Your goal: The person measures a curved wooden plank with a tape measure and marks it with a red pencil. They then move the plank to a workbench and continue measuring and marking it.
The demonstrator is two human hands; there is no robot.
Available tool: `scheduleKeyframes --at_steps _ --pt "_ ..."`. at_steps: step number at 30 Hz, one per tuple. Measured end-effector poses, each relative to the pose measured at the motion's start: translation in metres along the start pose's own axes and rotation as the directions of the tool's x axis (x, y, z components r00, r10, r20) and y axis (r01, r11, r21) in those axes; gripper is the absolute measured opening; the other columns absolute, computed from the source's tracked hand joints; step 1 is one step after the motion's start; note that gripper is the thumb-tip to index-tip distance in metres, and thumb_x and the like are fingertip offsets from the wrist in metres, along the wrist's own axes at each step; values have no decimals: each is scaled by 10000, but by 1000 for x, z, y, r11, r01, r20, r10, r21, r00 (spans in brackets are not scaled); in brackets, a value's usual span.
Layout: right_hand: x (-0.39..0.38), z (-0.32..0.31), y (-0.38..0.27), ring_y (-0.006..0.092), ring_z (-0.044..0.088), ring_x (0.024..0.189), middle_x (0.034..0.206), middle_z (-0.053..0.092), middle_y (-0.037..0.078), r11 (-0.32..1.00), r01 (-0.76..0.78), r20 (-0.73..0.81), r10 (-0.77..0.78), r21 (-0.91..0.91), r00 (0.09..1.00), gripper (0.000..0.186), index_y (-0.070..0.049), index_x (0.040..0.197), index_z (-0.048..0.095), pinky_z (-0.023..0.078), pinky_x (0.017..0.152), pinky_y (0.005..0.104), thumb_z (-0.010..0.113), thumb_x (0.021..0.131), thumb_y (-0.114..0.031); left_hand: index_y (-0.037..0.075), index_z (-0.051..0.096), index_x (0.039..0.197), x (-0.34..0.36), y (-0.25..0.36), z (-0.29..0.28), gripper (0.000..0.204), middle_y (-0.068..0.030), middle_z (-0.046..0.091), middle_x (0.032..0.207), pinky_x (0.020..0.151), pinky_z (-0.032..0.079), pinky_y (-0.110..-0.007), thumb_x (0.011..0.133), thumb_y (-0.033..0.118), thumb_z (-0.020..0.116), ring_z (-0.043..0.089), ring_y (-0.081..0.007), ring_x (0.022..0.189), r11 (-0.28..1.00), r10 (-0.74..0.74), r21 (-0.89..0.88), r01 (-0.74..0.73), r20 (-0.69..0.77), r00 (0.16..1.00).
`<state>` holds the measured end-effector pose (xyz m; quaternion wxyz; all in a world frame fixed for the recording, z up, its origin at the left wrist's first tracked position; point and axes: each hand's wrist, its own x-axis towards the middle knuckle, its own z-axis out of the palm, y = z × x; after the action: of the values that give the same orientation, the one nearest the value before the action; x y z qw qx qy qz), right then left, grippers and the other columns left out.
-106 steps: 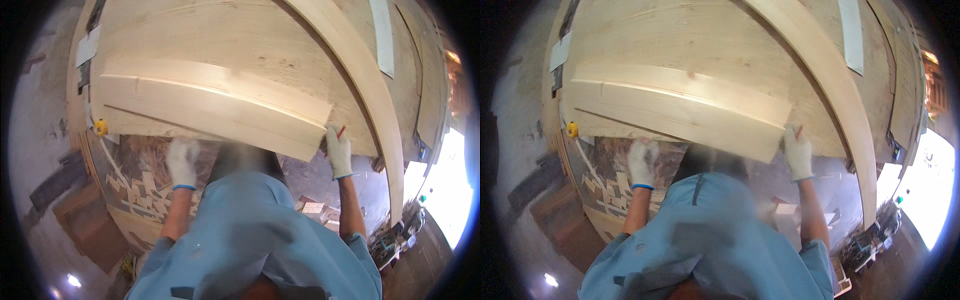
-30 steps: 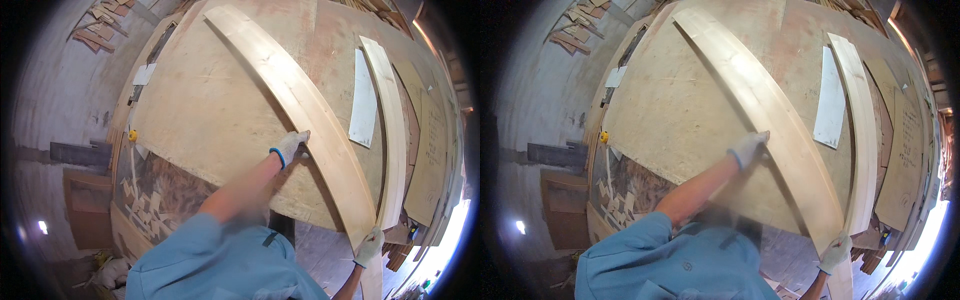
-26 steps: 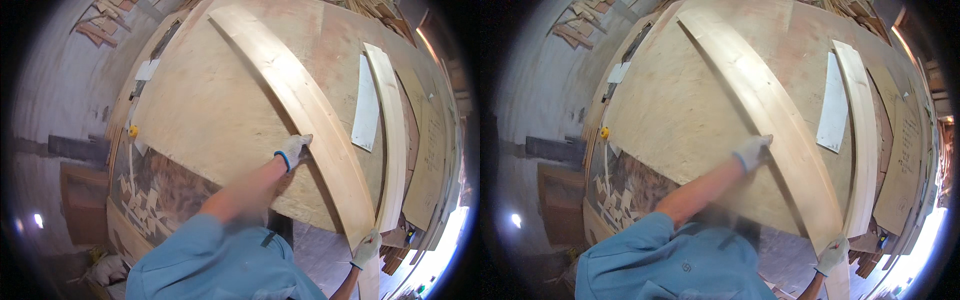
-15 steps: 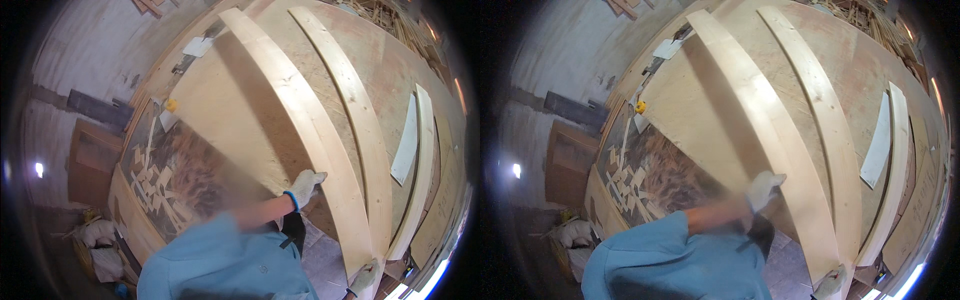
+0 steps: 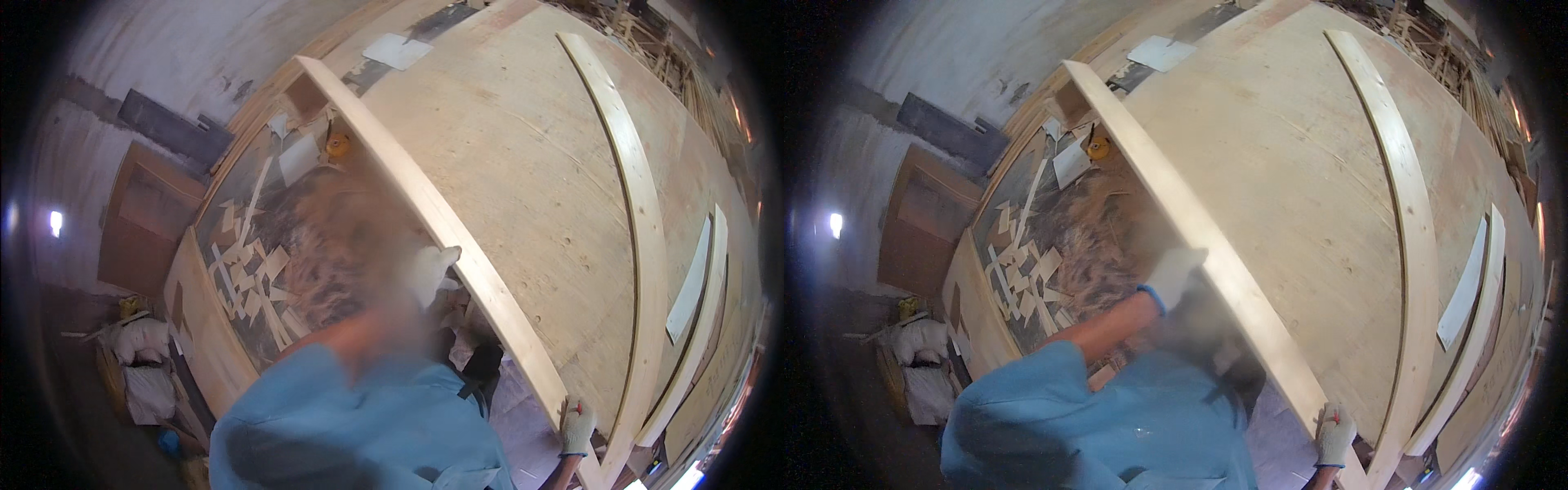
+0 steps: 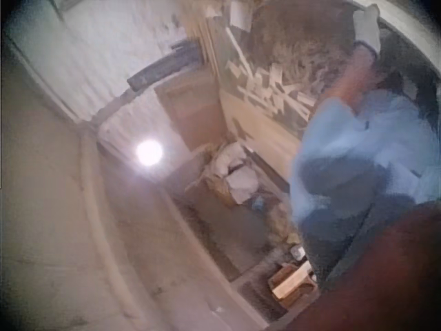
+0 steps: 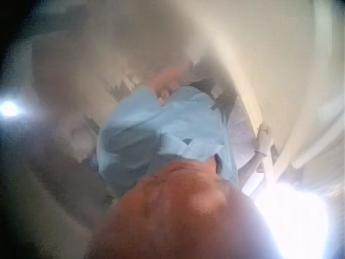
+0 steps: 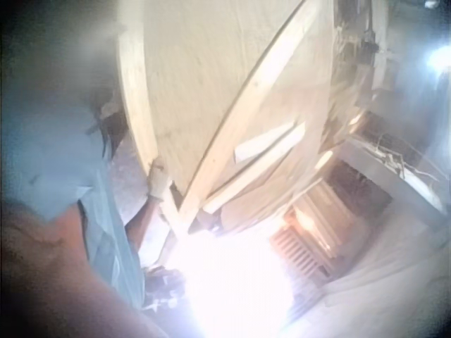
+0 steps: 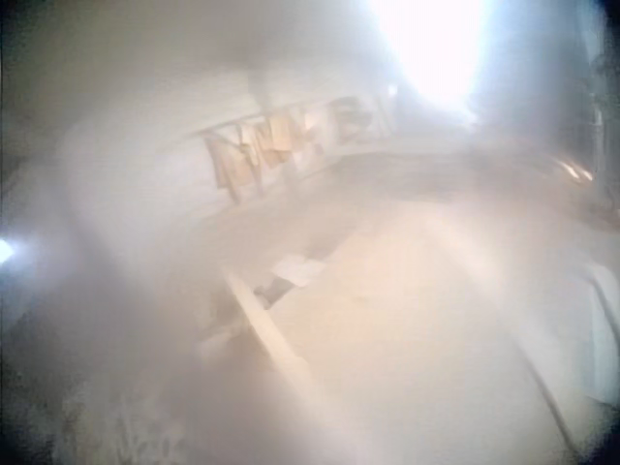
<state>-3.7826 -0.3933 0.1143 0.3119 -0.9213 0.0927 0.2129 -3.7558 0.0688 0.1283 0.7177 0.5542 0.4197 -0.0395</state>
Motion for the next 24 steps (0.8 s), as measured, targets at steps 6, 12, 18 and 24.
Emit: scheduleKeyframes --at_steps 6,12,18,24 --pt "31 -18 -10 250 577 591 665 600 169 967 183 -16 -189 -174 982 249 -2 836 693 448 570 418 596 923 -215 -51 609 1170 32 5 6 331 -159 646 1105 864 554 -381 988 226 590 656 -256 979 931 365 -46 -363 174 915" --pt "49 -18 -40 285 557 638 638 522 148 901 373 -410 -433 -221 803 217 8 815 624 411 609 412 515 920 -147 -28 443 1424 49 36 32 507 -197 570 1333 985 531 -419 974 162 581 594 -310 1187 944 164 -330 -30 388 907" --pt "140 7 12 408 554 582 671 562 242 910 187 -468 -356 -369 809 241 -10 750 594 404 540 482 562 927 -170 99 547 1356 160 60 -100 487 -233 583 1341 1035 459 -501 915 305 571 583 -396 1226 262 550 958 -117 -49 834" --pt "164 18 25 357 607 531 622 618 218 966 88 -353 -173 -244 919 344 20 739 645 410 517 490 569 973 -221 209 558 1394 217 102 -242 547 -198 443 1485 1088 419 -509 891 419 602 457 -422 1338 37 620 972 230 -203 758"
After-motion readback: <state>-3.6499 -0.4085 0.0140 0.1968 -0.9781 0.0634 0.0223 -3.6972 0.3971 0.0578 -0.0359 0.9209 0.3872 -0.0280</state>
